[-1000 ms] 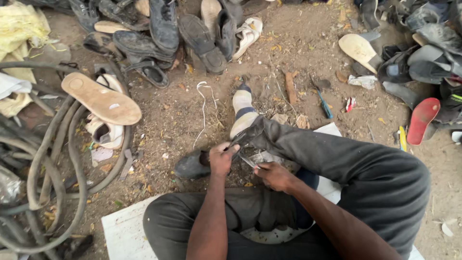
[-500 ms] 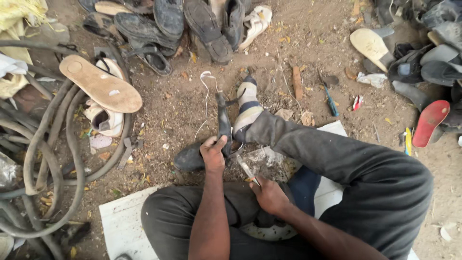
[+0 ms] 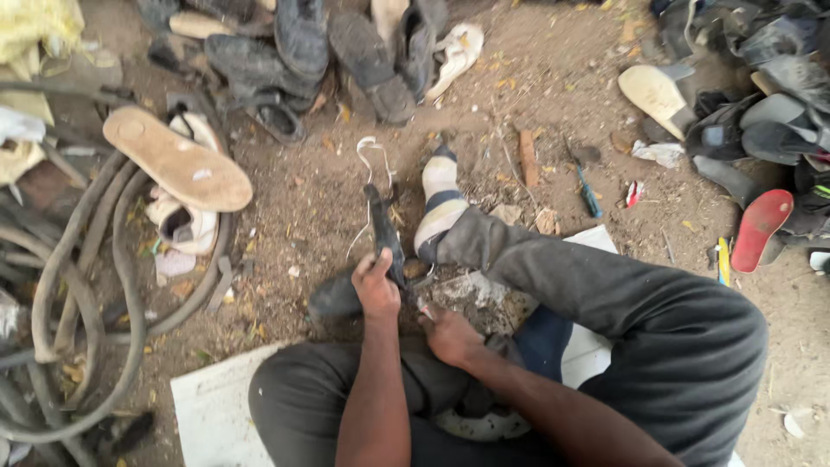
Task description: The person sits on the ground and uses a knife to cut and separate the sole from a black shoe. They repeatedly pry and scrape the shoe's edge while surrounded by a large pile of discarded footwear and debris.
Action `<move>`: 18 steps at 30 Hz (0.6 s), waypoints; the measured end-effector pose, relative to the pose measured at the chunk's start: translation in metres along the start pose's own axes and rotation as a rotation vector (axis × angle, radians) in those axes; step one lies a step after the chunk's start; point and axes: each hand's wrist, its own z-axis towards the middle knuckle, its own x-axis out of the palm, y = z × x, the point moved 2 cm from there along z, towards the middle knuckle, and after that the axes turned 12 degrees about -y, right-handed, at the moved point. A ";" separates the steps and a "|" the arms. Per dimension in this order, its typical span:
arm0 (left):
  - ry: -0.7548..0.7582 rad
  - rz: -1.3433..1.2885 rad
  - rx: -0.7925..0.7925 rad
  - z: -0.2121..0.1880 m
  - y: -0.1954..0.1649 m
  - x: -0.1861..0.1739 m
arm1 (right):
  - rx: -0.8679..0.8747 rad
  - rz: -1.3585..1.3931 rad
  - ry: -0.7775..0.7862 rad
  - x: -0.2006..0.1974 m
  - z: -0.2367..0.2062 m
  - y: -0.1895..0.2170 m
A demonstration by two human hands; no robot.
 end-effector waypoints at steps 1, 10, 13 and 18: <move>0.006 0.035 0.030 0.000 -0.002 -0.003 | 0.019 0.002 0.000 0.002 -0.001 -0.002; -0.379 -0.351 -0.907 -0.019 -0.026 0.053 | 0.117 -0.307 0.216 -0.030 0.010 -0.045; 0.078 0.346 -0.546 -0.014 -0.037 0.052 | 0.186 -0.152 0.164 -0.044 0.019 -0.052; 0.787 0.506 -0.251 0.008 -0.041 0.009 | 0.070 0.065 0.151 -0.050 0.028 -0.048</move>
